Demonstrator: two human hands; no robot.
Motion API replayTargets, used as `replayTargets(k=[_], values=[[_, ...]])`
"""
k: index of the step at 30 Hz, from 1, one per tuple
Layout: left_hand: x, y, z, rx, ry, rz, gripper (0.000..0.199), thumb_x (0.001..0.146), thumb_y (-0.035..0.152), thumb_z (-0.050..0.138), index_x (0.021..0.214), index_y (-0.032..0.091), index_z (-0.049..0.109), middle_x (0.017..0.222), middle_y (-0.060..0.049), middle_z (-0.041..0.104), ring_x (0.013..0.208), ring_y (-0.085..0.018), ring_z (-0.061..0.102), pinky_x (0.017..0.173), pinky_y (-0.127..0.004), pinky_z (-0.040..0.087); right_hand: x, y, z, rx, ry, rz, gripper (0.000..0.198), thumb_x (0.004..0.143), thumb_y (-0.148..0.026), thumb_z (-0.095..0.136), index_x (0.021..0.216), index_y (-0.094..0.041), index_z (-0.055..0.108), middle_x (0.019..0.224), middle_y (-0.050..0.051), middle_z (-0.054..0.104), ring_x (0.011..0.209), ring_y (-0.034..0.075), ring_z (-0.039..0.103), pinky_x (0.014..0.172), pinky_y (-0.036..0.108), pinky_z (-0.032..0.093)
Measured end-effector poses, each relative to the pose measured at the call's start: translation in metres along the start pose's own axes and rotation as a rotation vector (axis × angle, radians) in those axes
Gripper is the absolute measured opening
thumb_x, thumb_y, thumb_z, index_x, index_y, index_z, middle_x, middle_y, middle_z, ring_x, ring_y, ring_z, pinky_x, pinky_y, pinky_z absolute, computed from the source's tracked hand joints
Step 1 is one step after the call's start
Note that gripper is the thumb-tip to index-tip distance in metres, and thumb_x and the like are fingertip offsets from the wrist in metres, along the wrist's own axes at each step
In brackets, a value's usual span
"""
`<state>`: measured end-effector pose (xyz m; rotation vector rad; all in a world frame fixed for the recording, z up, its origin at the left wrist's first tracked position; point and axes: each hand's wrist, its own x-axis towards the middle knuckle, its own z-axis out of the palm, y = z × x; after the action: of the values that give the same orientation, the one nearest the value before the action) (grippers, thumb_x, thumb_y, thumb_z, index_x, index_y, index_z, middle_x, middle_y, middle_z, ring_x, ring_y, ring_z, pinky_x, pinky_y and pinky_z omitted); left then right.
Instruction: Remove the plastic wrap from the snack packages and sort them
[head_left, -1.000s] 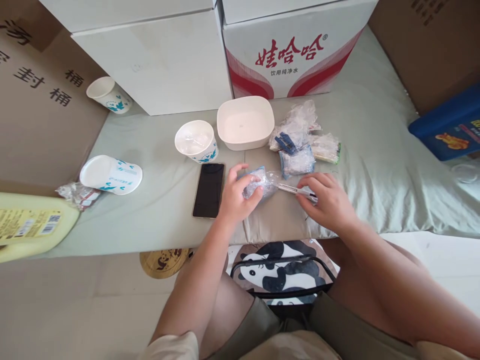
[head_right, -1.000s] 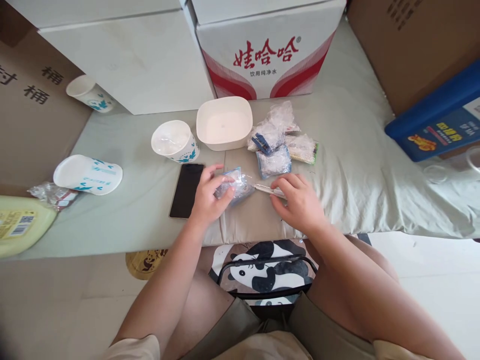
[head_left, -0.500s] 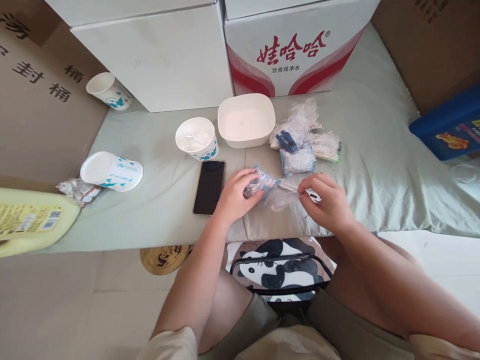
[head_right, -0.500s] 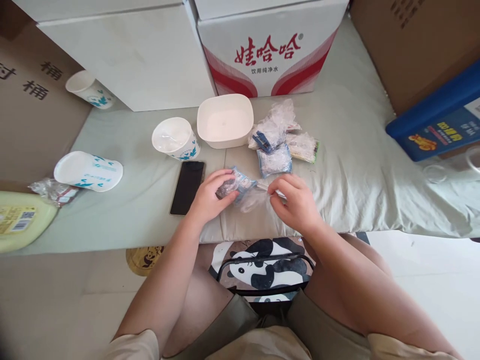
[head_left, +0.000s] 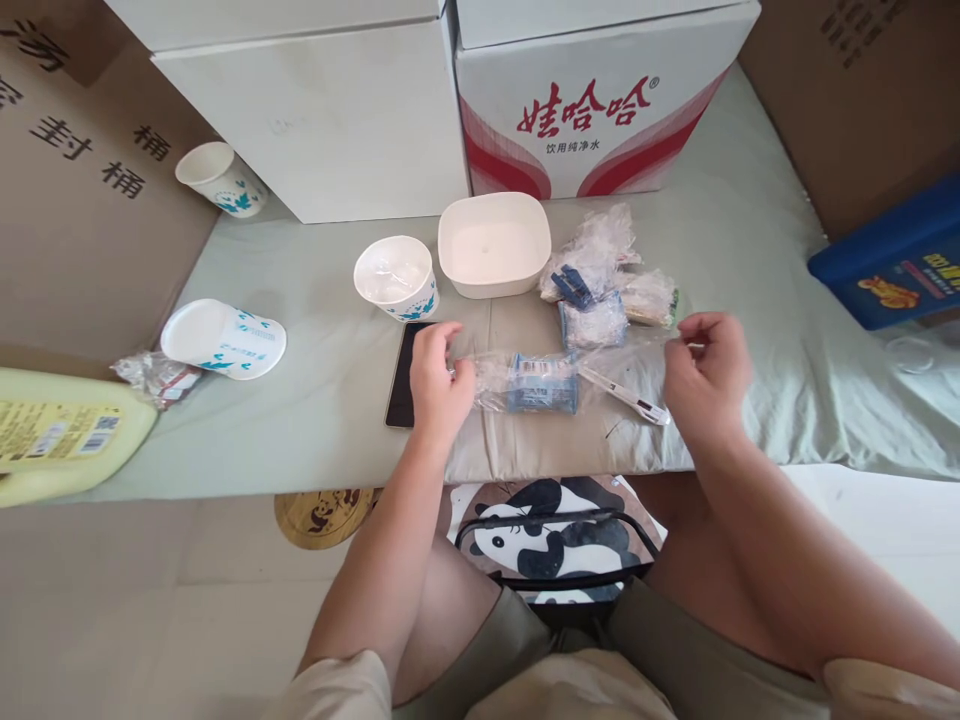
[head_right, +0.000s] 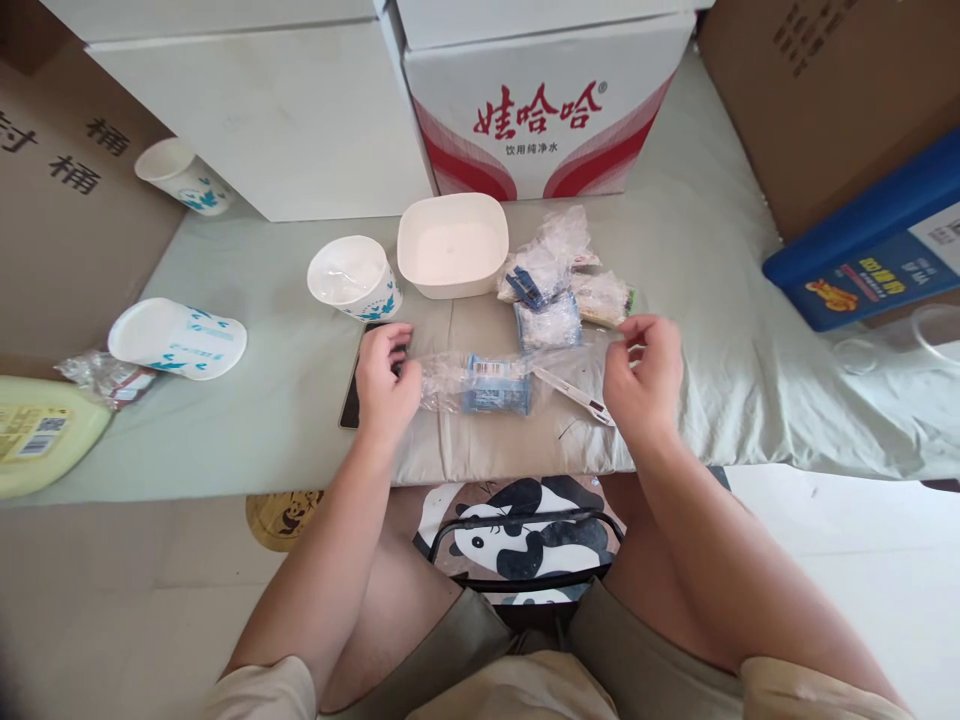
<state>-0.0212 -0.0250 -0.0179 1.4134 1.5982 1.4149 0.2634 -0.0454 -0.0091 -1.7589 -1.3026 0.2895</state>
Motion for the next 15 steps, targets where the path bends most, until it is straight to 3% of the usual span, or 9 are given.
replayTargets(k=[2,3,6,9,12,15], values=[[-0.003,0.007,-0.001,0.044,-0.201,0.147,0.033,0.068,0.011,0.069,0.097,0.025,0.072,0.117,-0.007,0.07,0.117,-0.026,0.062,0.108,-0.04,0.046,-0.007,-0.006,-0.005,0.053,0.037,-0.21,0.008,0.083,-0.018,0.05,0.086,-0.025,0.053,0.086,0.005,0.06,0.079,0.021,0.06,0.074,0.037,0.051],[-0.004,0.01,-0.001,0.059,-0.339,0.173,0.032,0.068,0.014,0.073,0.099,0.025,0.073,0.12,-0.007,0.07,0.122,-0.028,0.06,0.112,-0.041,0.044,-0.011,-0.01,-0.007,0.088,-0.03,-0.333,0.009,0.085,-0.017,0.05,0.084,-0.026,0.053,0.082,0.004,0.061,0.077,0.021,0.061,0.072,0.037,0.051],[-0.008,0.012,0.001,0.104,-0.622,0.12,0.03,0.068,0.021,0.079,0.098,0.025,0.075,0.118,-0.007,0.072,0.111,-0.027,0.066,0.103,-0.04,0.049,-0.023,-0.015,-0.006,0.141,-0.413,-0.626,0.011,0.087,-0.016,0.054,0.083,-0.025,0.06,0.071,0.002,0.065,0.066,0.019,0.062,0.065,0.034,0.051],[-0.011,0.009,0.002,0.064,-0.627,-0.001,0.007,0.075,0.022,0.075,0.082,0.023,0.074,0.092,-0.004,0.074,0.081,-0.02,0.067,0.077,-0.031,0.052,-0.03,-0.012,0.004,0.001,-0.637,-0.739,0.014,0.09,-0.019,0.055,0.095,-0.023,0.067,0.079,0.004,0.073,0.075,0.022,0.068,0.075,0.038,0.054],[-0.013,0.011,0.001,-0.151,-0.572,-0.25,0.012,0.077,0.029,0.076,0.075,0.022,0.067,0.074,-0.001,0.068,0.062,-0.015,0.064,0.052,-0.024,0.043,-0.031,-0.007,0.013,-0.102,-0.619,-0.77,0.019,0.093,-0.021,0.054,0.107,-0.022,0.067,0.107,0.01,0.076,0.098,0.027,0.07,0.085,0.044,0.054],[-0.015,0.019,0.002,-0.455,-0.562,-0.447,0.025,0.075,0.038,0.079,0.076,0.021,0.061,0.074,-0.001,0.068,0.054,-0.013,0.061,0.045,-0.023,0.037,-0.034,-0.009,0.016,-0.062,-0.54,-0.758,0.026,0.092,-0.021,0.056,0.116,-0.023,0.065,0.121,0.013,0.071,0.108,0.029,0.068,0.091,0.048,0.055]])
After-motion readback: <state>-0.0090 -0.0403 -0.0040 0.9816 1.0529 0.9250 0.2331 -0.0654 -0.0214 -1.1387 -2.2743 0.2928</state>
